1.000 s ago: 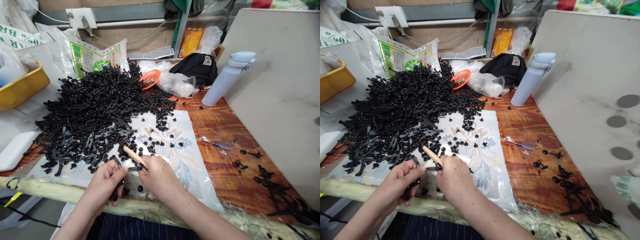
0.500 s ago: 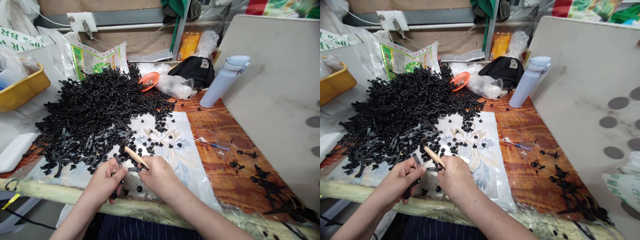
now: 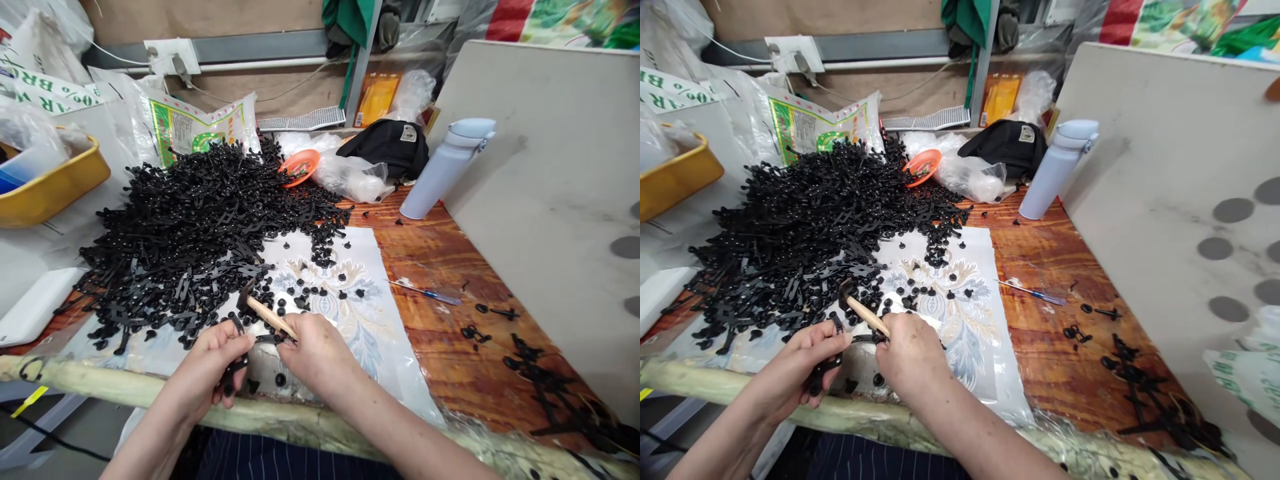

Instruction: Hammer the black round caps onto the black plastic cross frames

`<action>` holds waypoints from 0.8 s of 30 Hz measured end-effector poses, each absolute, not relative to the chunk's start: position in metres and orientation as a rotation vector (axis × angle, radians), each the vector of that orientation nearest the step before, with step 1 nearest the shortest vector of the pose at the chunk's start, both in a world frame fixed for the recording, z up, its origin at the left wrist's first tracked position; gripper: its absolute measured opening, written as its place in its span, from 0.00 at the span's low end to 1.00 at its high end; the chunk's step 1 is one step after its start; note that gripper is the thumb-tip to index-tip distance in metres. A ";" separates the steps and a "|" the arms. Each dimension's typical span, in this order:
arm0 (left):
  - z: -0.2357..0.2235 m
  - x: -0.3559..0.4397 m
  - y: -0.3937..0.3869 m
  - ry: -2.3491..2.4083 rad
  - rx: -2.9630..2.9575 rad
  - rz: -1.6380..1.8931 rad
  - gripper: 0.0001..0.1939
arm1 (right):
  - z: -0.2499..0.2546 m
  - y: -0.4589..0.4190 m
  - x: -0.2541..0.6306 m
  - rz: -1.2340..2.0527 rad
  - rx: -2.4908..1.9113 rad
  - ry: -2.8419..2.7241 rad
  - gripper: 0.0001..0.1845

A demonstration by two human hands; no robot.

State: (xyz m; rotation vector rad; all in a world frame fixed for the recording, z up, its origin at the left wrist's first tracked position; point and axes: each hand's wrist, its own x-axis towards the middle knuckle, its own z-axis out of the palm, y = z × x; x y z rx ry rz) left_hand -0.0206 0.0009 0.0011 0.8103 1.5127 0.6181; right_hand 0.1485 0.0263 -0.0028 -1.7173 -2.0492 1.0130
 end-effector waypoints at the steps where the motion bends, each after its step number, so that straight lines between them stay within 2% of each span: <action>1: 0.002 -0.020 0.001 1.511 0.822 0.615 0.18 | -0.003 0.026 0.149 1.012 -1.714 -2.049 0.05; 13: 0.011 -0.012 0.000 1.695 1.007 0.547 0.14 | -0.002 0.024 0.149 1.037 -1.640 -2.060 0.07; 17: 0.013 -0.010 0.000 1.696 0.980 0.546 0.13 | 0.009 0.017 0.167 1.109 -1.453 -1.997 0.18; 20: 0.011 -0.010 0.001 1.696 0.970 0.546 0.14 | 0.015 0.006 0.190 1.110 -1.300 -1.920 0.19; 24: 0.006 -0.012 0.004 1.707 0.951 0.481 0.14 | 0.008 -0.012 0.217 0.974 -1.246 -2.101 0.22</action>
